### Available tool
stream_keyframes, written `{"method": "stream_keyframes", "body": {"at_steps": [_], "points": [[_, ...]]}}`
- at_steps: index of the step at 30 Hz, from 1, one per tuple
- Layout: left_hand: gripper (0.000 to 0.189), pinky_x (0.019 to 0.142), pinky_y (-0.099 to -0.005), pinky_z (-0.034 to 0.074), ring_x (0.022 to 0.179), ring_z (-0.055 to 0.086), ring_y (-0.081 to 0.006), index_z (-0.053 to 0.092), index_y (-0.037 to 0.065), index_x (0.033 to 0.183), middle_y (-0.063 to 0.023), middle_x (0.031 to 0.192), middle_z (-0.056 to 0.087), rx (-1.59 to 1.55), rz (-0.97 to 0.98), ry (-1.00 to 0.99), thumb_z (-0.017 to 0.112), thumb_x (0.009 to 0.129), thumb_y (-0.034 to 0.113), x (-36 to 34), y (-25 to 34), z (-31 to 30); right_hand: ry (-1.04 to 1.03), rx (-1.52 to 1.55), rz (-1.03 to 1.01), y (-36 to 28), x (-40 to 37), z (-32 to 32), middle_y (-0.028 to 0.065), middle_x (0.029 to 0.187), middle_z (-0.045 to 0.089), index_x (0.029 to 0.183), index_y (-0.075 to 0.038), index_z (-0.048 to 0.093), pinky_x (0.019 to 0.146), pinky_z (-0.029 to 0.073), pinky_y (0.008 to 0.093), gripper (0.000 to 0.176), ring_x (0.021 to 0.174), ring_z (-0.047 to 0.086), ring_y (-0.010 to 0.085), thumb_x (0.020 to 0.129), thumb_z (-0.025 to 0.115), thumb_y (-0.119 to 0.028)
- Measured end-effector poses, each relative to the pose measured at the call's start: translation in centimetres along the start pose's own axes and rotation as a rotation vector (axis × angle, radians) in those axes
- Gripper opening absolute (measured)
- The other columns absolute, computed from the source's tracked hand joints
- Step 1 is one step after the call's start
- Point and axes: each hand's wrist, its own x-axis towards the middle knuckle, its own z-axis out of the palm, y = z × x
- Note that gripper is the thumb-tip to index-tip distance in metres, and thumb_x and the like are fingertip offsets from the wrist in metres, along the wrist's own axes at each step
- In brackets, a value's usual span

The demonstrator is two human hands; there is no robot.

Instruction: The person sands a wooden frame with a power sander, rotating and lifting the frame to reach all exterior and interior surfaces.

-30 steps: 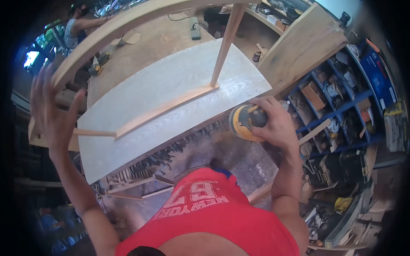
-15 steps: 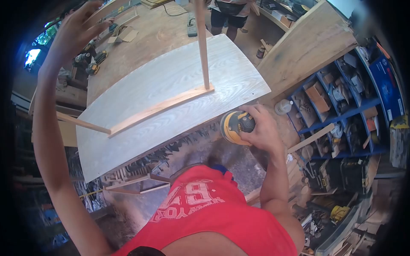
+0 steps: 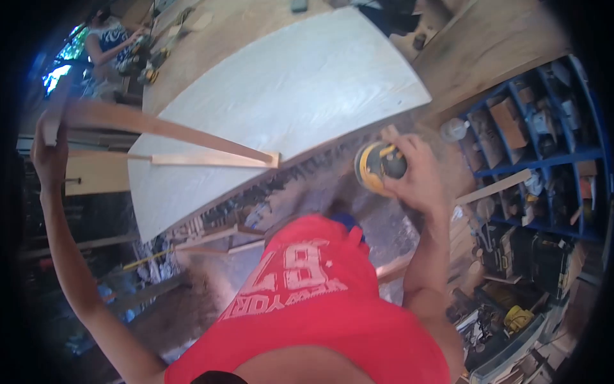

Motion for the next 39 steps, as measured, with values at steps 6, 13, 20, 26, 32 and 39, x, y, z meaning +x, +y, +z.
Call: {"method": "stream_keyframes", "body": {"at_steps": [6,13,20,26,32,39], "points": [[0.027,0.096,-0.0305,0.053,0.109,0.071,-0.0191,0.07,0.004,0.125,-0.0091,0.122,0.074,0.047,-0.065,-0.13,0.072,0.101,0.014,-7.4,-3.3,-4.7,-0.074,-0.008,-0.058,-2.1,2.9,3.6,0.0123,0.119,0.065,0.129,-0.014,0.066,0.099,0.051,0.0447,0.065,0.114,0.062,0.0347,0.066,0.082,-0.016],[0.028,0.104,-0.0334,0.049,0.115,0.068,-0.0233,0.07,-0.002,0.126,-0.0123,0.122,0.072,0.072,-0.047,-0.02,0.067,0.1,0.01,-7.0,1.8,-4.6,-0.13,0.022,-0.204,-4.7,4.5,6.8,0.0133,0.119,0.065,0.129,-0.011,0.066,0.096,0.052,0.0419,0.067,0.111,0.063,0.0341,0.064,0.082,-0.019],[0.037,0.111,-0.0396,0.044,0.129,0.061,-0.0277,0.067,0.006,0.133,-0.0133,0.134,0.068,0.12,-0.23,0.021,0.065,0.098,0.017,-4.9,0.5,-2.0,-0.116,0.124,-0.195,-9.5,3.5,7.8,0.0154,0.116,0.067,0.126,-0.004,0.066,0.096,0.053,0.0399,0.067,0.106,0.067,0.0317,0.062,0.084,-0.012],[0.048,0.113,-0.0417,0.041,0.132,0.055,-0.0266,0.061,0.005,0.141,-0.0136,0.137,0.062,-0.87,-0.379,0.017,0.057,0.101,0.032,-7.9,0.1,-4.5,0.002,0.2,-0.011,-12.2,0.6,8.8,0.0141,0.118,0.066,0.129,0.001,0.063,0.096,0.052,0.0362,0.072,0.108,0.065,0.0256,0.061,0.084,-0.01],[0.038,0.107,-0.0355,0.047,0.125,0.064,-0.0309,0.07,0.003,0.128,-0.0122,0.128,0.07,-0.518,-0.556,0.336,0.066,0.096,0.023,-15.8,-1.6,-5.2,0.041,0.148,0.078,-13.2,-0.9,9.5,0.0129,0.119,0.065,0.13,0.001,0.062,0.102,0.049,0.0359,0.072,0.111,0.063,0.0245,0.061,0.082,-0.007],[0.088,0.084,-0.0371,0.059,0.105,0.064,-0.0189,0.029,-0.002,0.163,-0.0095,0.122,0.06,-0.881,-1.544,0.587,0.073,0.094,0.03,-32.9,1.9,-10.4,0.04,0.193,0.115,-12.3,0.5,11.4,0.0116,0.116,0.063,0.131,0.0,0.061,0.101,0.049,0.0362,0.073,0.11,0.062,0.024,0.062,0.082,-0.008]]}}
